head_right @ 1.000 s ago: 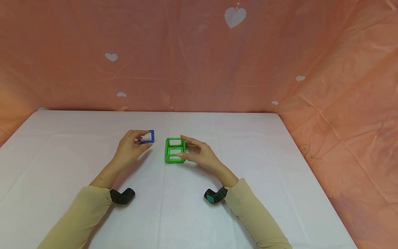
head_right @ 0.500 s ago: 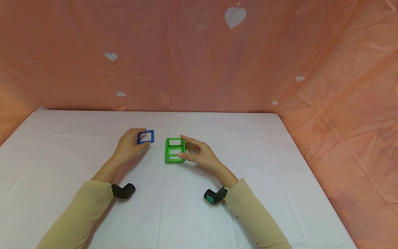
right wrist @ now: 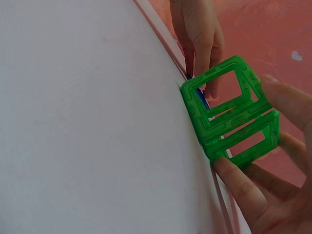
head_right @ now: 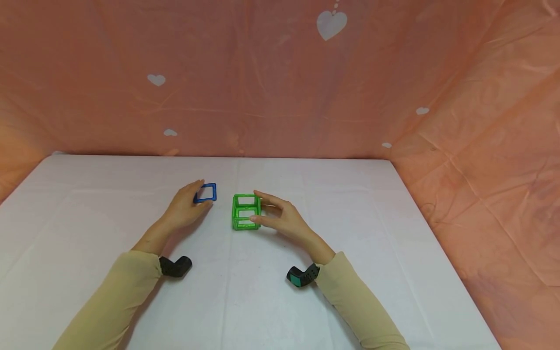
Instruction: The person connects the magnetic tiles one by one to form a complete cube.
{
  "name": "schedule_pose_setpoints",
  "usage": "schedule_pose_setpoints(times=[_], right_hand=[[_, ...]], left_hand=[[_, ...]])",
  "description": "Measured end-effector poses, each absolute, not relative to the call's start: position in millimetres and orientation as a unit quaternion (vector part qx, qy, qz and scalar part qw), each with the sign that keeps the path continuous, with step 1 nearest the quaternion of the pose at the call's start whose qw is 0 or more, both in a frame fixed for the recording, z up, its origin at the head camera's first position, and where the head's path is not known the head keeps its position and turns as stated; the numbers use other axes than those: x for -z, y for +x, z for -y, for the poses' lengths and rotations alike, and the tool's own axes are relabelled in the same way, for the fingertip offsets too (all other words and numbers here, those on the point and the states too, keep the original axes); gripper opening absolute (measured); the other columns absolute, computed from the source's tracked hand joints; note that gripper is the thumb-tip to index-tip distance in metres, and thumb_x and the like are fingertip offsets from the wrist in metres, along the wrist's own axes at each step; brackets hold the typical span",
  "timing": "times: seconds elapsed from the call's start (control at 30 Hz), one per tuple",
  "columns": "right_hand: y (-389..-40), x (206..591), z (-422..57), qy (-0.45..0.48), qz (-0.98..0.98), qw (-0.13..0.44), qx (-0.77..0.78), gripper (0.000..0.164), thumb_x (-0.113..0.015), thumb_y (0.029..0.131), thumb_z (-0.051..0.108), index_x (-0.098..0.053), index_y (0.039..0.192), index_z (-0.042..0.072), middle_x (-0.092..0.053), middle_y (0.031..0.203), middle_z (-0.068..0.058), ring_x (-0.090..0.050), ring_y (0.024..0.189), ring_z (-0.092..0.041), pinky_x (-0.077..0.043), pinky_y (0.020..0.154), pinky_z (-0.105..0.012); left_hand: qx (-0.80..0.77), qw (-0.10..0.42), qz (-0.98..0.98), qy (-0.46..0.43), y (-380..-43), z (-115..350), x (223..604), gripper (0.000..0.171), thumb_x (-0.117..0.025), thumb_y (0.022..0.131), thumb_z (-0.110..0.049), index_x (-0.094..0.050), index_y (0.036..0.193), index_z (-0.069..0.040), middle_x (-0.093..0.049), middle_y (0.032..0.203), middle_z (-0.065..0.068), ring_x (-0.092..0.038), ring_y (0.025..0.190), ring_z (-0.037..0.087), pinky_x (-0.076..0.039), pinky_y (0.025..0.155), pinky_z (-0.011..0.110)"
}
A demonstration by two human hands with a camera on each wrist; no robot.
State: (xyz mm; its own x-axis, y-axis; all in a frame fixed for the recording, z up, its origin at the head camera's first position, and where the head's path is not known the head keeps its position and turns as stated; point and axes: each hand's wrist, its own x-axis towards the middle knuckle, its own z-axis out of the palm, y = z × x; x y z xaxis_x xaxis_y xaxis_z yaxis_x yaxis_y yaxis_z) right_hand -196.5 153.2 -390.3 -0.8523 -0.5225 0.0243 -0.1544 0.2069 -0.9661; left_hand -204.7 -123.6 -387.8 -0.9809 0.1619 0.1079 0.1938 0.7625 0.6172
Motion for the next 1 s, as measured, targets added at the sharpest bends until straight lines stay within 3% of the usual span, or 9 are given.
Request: schedule_pose_setpoints(times=[0.2, 0.4, 1.0], right_hand=[[-197.0, 391.0, -152.9, -0.221, -0.762, 0.153, 0.59, 0.067, -0.071, 0.087, 0.015, -0.04, 0.146, 0.012, -0.045, 0.144, -0.014, -0.046, 0.132, -0.029, -0.048, 0.096, -0.034], [-197.1, 391.7, -153.0, -0.219, -0.761, 0.154, 0.591, 0.067, -0.071, 0.087, 0.015, -0.04, 0.147, 0.013, -0.044, 0.145, -0.013, -0.045, 0.133, -0.029, -0.048, 0.096, -0.034], [-196.9, 391.8, -153.4, -0.214, -0.762, 0.159, 0.59, 0.068, -0.071, 0.087, 0.014, -0.04, 0.147, 0.015, -0.043, 0.145, -0.014, -0.044, 0.133, -0.029, -0.049, 0.094, -0.035]], left_hand=[[0.337, 0.006, 0.938, -0.076, -205.7, 124.0, 388.3, 0.063, -0.058, 0.091, -0.011, -0.031, 0.139, 0.018, -0.034, 0.141, 0.037, -0.032, 0.131, 0.05, -0.028, 0.11, 0.055], [0.343, 0.017, 0.937, -0.06, -204.6, 125.8, 388.5, 0.061, -0.064, 0.087, -0.007, -0.038, 0.135, 0.02, -0.039, 0.131, 0.037, -0.038, 0.122, 0.049, -0.035, 0.103, 0.053], [0.366, 0.028, 0.929, -0.047, -200.5, 126.6, 388.6, 0.055, -0.072, 0.083, -0.017, -0.053, 0.122, 0.017, -0.047, 0.117, 0.032, -0.043, 0.111, 0.042, -0.041, 0.091, 0.049]])
